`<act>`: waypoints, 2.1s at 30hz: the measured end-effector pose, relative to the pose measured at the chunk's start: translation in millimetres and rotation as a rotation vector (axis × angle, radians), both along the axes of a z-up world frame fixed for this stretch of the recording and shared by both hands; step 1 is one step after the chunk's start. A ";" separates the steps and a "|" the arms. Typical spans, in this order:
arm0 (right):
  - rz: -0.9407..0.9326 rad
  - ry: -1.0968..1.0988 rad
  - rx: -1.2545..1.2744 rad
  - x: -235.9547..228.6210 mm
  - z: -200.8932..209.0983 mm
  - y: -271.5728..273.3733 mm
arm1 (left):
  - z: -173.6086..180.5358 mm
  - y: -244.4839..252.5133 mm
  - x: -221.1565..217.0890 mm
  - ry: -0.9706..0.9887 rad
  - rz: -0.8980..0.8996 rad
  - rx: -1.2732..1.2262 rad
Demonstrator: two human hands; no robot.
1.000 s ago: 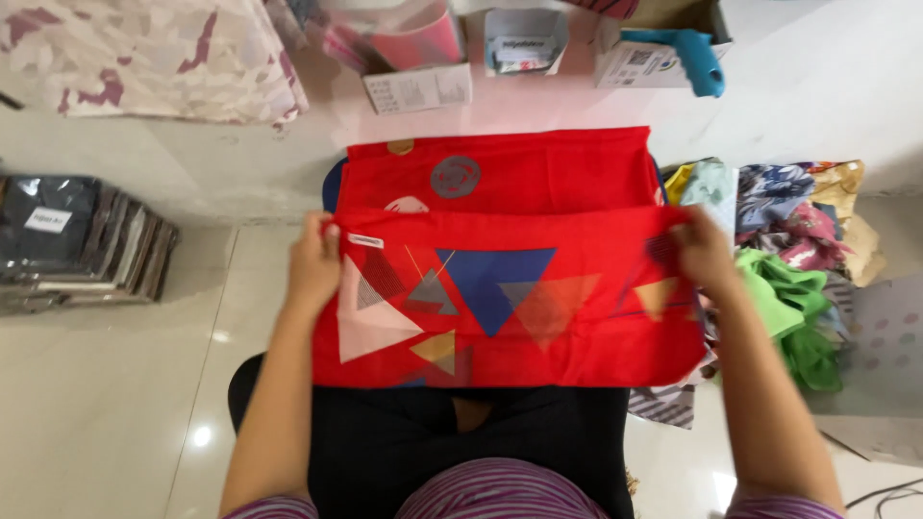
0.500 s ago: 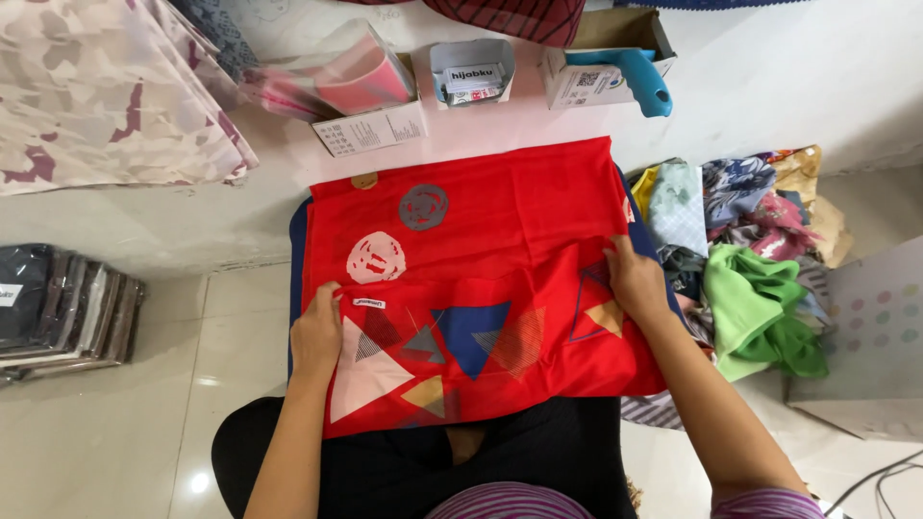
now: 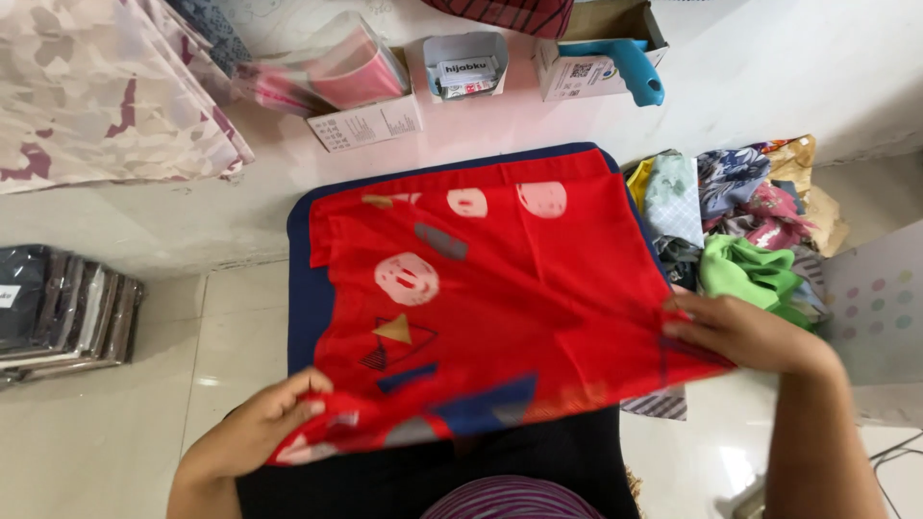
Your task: The person uses a lint roller to clean a red patterned fabric piece before folding it multiple times into a small rectangle.
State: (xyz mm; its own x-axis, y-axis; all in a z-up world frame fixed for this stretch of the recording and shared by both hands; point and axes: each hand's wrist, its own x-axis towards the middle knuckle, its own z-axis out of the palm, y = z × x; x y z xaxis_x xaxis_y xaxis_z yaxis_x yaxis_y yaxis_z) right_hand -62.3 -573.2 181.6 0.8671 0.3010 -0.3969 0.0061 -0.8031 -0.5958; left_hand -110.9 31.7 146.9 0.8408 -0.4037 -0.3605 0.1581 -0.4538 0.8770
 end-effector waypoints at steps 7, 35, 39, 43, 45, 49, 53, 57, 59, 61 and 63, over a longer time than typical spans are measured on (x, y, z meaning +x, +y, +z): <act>0.083 0.087 0.178 13.4 -1.8 -39.4 | -21.9 21.2 26.3 -0.076 0.147 -0.235; -0.798 -0.626 -0.065 292.4 -212.9 15.9 | -214.0 47.9 277.9 -0.728 0.983 0.229; -0.790 -0.783 0.014 292.8 -221.6 13.7 | -200.3 35.8 270.4 -0.671 0.997 0.191; -0.700 -0.897 -0.082 298.3 -231.5 6.7 | -212.8 42.0 274.4 -0.663 0.997 0.244; -0.691 -0.881 -0.073 297.2 -230.2 7.3 | -217.5 44.5 274.5 -0.660 0.999 0.272; -0.673 -0.877 -0.018 292.9 -217.9 12.5 | -208.7 38.3 270.9 -0.693 0.972 0.259; -0.646 -1.007 0.062 297.6 -220.9 11.2 | -196.4 31.9 267.3 -0.688 0.972 0.249; -0.610 -1.029 0.107 299.5 -219.4 12.4 | -192.6 29.5 265.3 -0.678 0.998 0.223; -0.572 -0.926 0.052 303.8 -227.5 8.3 | -191.9 30.2 265.2 -0.667 1.003 0.212; -0.599 -0.899 0.057 307.7 -235.0 4.3 | -188.1 26.8 263.2 -0.665 1.000 0.210; -0.627 -0.871 0.060 308.4 -237.4 2.1 | -188.0 25.4 263.0 -0.662 0.997 0.209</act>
